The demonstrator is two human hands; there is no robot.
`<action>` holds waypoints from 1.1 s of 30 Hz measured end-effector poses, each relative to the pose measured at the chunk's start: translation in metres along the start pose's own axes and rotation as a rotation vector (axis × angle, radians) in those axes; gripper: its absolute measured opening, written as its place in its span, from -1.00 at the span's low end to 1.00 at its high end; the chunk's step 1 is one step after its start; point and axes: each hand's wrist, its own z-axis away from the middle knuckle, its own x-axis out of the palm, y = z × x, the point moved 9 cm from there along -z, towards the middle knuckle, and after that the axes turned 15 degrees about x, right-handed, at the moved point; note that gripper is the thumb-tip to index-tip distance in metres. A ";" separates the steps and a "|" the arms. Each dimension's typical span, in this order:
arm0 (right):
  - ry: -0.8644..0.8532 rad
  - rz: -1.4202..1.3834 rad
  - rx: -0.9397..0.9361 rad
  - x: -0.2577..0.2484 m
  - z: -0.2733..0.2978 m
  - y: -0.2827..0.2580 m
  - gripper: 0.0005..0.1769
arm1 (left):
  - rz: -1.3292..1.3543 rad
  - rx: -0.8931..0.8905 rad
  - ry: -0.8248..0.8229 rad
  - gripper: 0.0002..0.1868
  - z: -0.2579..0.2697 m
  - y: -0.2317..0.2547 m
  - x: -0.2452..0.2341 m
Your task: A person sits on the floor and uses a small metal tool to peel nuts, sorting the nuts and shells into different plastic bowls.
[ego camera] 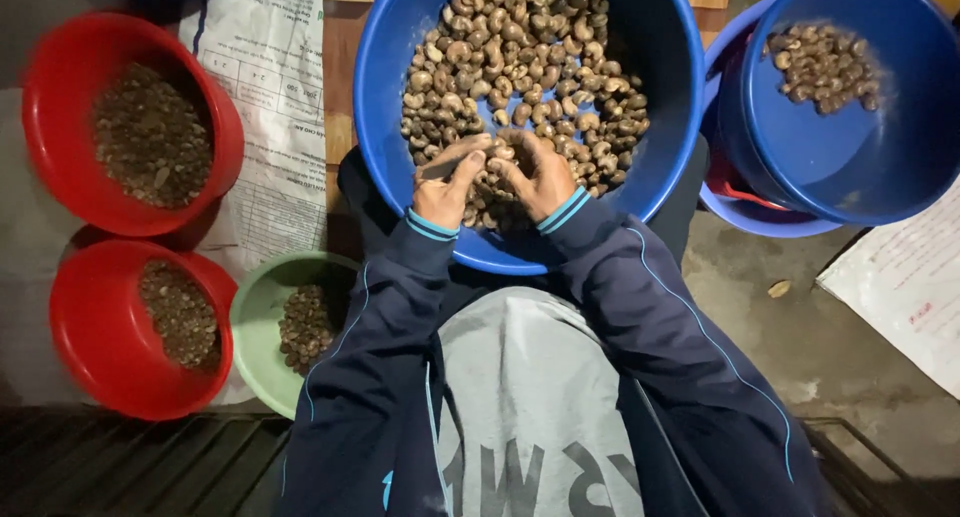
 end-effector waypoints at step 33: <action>-0.283 -0.783 0.268 0.030 -0.018 0.063 -0.51 | 0.046 0.044 0.049 -0.77 0.000 0.002 -0.003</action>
